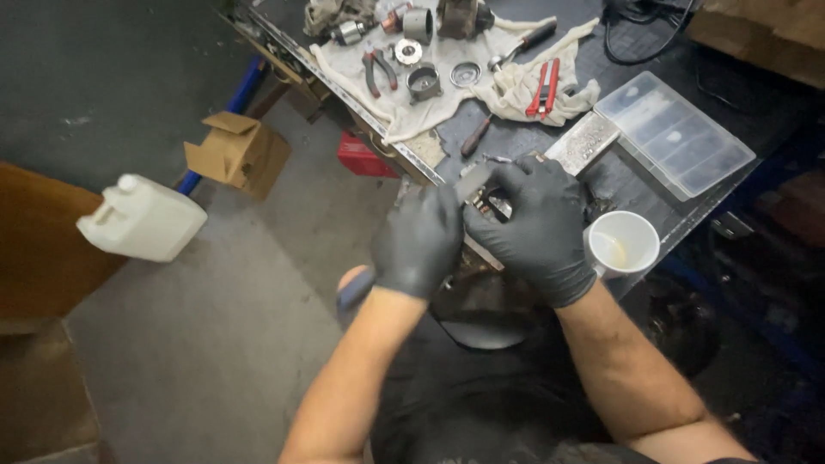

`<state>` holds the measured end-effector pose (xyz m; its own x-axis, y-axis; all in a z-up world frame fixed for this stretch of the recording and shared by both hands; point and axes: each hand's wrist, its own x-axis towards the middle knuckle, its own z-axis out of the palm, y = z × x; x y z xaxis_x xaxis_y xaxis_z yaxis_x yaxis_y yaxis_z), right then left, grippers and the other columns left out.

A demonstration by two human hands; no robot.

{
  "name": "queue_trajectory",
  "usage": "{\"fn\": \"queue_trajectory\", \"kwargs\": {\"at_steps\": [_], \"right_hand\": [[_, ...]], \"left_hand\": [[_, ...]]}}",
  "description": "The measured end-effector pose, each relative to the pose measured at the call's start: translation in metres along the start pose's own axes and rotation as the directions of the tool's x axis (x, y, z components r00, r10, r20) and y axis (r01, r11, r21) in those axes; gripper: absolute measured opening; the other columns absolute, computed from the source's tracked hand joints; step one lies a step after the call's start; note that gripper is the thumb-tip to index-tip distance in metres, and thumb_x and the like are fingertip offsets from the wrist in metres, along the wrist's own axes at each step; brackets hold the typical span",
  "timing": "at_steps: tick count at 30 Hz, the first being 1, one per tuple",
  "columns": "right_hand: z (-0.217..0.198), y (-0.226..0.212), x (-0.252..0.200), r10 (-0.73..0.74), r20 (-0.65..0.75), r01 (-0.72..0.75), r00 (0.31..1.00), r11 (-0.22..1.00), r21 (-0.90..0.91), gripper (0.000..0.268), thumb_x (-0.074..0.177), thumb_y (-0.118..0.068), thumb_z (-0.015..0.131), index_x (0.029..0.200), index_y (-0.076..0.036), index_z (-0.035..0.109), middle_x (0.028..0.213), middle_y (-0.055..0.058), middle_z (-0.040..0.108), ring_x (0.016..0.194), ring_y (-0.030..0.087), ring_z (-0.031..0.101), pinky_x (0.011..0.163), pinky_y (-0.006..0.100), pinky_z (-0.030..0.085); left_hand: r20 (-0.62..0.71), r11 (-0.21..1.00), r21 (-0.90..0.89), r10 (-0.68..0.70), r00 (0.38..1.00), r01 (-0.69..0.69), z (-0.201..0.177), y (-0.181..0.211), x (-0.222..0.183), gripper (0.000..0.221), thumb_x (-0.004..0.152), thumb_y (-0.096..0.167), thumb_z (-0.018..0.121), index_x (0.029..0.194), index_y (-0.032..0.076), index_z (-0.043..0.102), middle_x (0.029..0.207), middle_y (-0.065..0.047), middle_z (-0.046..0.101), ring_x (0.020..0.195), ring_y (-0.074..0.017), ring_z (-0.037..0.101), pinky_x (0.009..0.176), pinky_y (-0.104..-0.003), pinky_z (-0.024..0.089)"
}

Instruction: Filing a metal component held in a vise and cleaning it with a small tool

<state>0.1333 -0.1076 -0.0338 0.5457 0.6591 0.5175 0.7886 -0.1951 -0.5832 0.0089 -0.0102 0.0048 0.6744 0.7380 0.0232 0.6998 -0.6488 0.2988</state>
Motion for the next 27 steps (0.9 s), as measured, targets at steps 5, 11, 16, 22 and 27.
{"fn": "queue_trajectory", "kwargs": {"at_steps": [5,11,16,22,27], "right_hand": [[0.002,0.002,0.002,-0.013,0.004,0.013,1.000,1.000,0.003,0.035,0.077,-0.044,0.087,0.096,-0.021,0.071,0.088,0.004,0.067,0.089,0.034,0.067,0.080,0.049,0.053],[0.000,0.003,0.002,-0.004,-0.001,0.004,1.000,1.000,0.022,0.034,0.077,-0.046,0.089,0.093,-0.022,0.071,0.086,0.002,0.067,0.089,0.032,0.067,0.079,0.045,0.053],[0.000,0.000,0.004,0.005,-0.004,-0.005,1.000,1.000,0.018,0.032,0.076,-0.044,0.089,0.092,-0.022,0.070,0.085,0.002,0.066,0.088,0.031,0.066,0.079,0.045,0.052],[-0.006,-0.006,0.002,0.021,0.011,-0.021,1.000,0.999,0.043,0.033,0.076,-0.043,0.089,0.093,-0.021,0.072,0.085,0.003,0.067,0.088,0.032,0.067,0.080,0.046,0.053],[0.000,0.007,0.000,0.041,0.037,-0.044,0.998,0.996,0.076,0.035,0.077,-0.043,0.091,0.095,-0.019,0.074,0.086,0.004,0.069,0.090,0.033,0.067,0.081,0.046,0.052]], "left_hand": [[-0.071,0.997,-0.068,0.015,0.997,-0.020,-0.003,-0.008,-0.004,0.045,0.105,0.037,0.036,0.085,0.009,0.065,0.081,-0.026,0.074,0.087,-0.0441,0.075,0.074,-0.060,0.060],[-0.118,0.996,-0.084,0.017,0.993,-0.026,0.018,-0.011,0.021,0.051,0.104,0.040,0.034,0.080,0.009,0.067,0.079,-0.025,0.072,0.085,-0.0444,0.075,0.072,-0.058,0.061],[-0.064,0.997,-0.069,0.033,0.997,-0.037,-0.002,-0.002,0.015,0.048,0.103,0.034,0.036,0.084,0.006,0.070,0.078,-0.026,0.073,0.085,-0.0471,0.075,0.073,-0.061,0.059],[-0.007,0.997,-0.070,-0.015,1.000,0.015,-0.004,-0.008,-0.002,0.049,0.102,0.038,0.037,0.089,0.006,0.072,0.082,-0.025,0.074,0.089,-0.0461,0.075,0.080,-0.061,0.058],[-0.043,0.997,-0.006,0.071,0.997,-0.072,-0.008,-0.001,0.008,0.053,0.103,0.040,0.032,0.086,0.013,0.074,0.072,-0.019,0.074,0.085,-0.0374,0.077,0.086,-0.057,0.059]]}}
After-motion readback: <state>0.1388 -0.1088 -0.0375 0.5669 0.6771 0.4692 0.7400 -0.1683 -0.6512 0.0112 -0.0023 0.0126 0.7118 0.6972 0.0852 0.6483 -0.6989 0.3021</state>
